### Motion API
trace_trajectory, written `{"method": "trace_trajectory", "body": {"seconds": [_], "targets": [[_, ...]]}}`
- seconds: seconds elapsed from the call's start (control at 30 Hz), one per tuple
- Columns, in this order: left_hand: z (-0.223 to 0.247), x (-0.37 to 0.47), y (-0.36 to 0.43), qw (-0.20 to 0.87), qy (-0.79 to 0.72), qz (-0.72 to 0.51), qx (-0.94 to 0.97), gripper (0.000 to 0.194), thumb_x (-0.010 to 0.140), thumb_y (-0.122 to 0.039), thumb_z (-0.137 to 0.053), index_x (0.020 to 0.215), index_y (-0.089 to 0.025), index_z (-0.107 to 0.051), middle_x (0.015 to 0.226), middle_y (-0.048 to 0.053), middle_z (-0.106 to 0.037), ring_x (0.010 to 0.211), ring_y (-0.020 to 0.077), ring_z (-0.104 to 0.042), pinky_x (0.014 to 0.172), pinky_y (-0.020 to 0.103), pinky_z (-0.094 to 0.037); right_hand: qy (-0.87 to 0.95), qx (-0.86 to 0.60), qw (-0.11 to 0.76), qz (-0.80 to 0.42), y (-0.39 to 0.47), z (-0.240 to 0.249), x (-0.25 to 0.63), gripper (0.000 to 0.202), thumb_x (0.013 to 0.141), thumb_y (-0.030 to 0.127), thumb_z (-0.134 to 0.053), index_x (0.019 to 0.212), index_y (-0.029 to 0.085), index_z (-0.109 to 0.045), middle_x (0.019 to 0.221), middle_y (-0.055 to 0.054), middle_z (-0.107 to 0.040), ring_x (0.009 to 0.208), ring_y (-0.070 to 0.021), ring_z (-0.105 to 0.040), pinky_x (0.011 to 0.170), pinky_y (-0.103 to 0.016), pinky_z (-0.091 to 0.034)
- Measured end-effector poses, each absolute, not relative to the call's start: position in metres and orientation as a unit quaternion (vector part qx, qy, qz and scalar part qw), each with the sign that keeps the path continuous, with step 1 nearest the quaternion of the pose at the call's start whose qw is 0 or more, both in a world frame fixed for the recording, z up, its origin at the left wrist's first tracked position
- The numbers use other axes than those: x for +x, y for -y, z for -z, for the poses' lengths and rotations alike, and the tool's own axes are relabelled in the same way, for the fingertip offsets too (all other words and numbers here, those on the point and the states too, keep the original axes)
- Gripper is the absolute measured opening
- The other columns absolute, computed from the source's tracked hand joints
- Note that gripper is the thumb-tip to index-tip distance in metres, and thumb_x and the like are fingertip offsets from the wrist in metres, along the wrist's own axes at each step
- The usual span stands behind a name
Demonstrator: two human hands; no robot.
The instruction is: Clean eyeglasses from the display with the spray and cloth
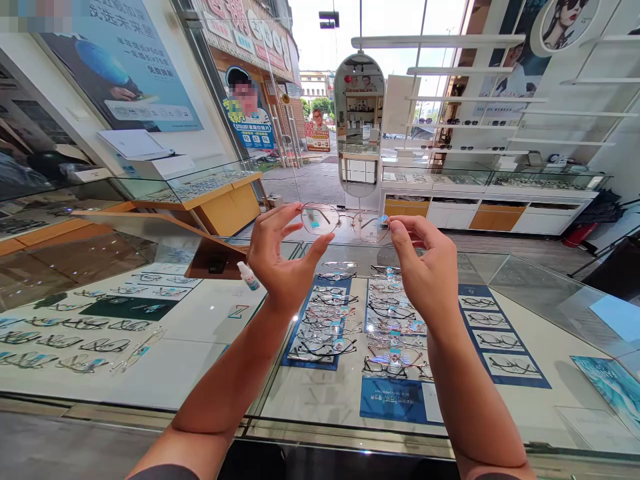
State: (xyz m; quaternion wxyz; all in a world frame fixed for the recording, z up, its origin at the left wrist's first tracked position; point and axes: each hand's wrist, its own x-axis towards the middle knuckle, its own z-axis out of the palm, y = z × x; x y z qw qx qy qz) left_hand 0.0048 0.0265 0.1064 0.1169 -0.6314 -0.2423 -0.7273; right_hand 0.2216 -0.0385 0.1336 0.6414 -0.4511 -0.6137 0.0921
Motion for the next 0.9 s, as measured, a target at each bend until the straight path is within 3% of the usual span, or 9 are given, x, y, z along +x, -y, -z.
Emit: {"method": "trace_trajectory", "body": {"seconds": [0.17, 0.33, 0.63, 0.9], "targets": [[-0.104, 0.006, -0.028, 0.083, 0.258, 0.72, -0.639, 0.058, 0.088, -0.043, -0.09, 0.138, -0.034, -0.064, 0.131, 0.006, -0.074, 0.121, 0.0266, -0.074, 0.091, 0.042, -0.069, 0.606, -0.445, 0.65, -0.112, 0.042, -0.138, 0.218, 0.029, 0.103, 0.051, -0.068, 0.103, 0.024, -0.079, 0.112, -0.008, -0.082, 0.089, -0.0219, -0.076, 0.086, -0.043, -0.062], [-0.1, 0.008, -0.032, 0.044, 0.262, 0.712, -0.65, 0.058, 0.091, -0.044, -0.088, 0.141, -0.034, -0.062, 0.134, 0.006, -0.072, 0.125, 0.0274, -0.074, 0.102, 0.045, -0.067, 0.609, -0.426, 0.657, -0.13, 0.045, -0.143, 0.216, 0.026, 0.102, 0.048, -0.067, 0.101, 0.024, -0.076, 0.114, -0.008, -0.082, 0.093, -0.0221, -0.076, 0.084, -0.041, -0.063], [-0.097, 0.014, -0.036, -0.025, 0.254, 0.714, -0.652, 0.055, 0.089, -0.046, -0.09, 0.136, -0.031, -0.064, 0.132, 0.008, -0.074, 0.124, 0.0284, -0.076, 0.106, 0.049, -0.066, 0.628, -0.427, 0.637, -0.134, 0.036, -0.135, 0.226, 0.031, 0.106, 0.05, -0.059, 0.12, 0.024, -0.07, 0.119, -0.01, -0.08, 0.09, -0.0213, -0.077, 0.079, -0.039, -0.06], [-0.095, 0.015, -0.038, -0.047, 0.245, 0.707, -0.661, 0.055, 0.09, -0.045, -0.089, 0.137, -0.031, -0.064, 0.132, 0.009, -0.076, 0.123, 0.0274, -0.077, 0.104, 0.048, -0.068, 0.629, -0.424, 0.635, -0.145, 0.033, -0.133, 0.228, 0.03, 0.105, 0.047, -0.06, 0.122, 0.024, -0.07, 0.115, -0.009, -0.079, 0.094, -0.0233, -0.078, 0.077, -0.04, -0.059]]}}
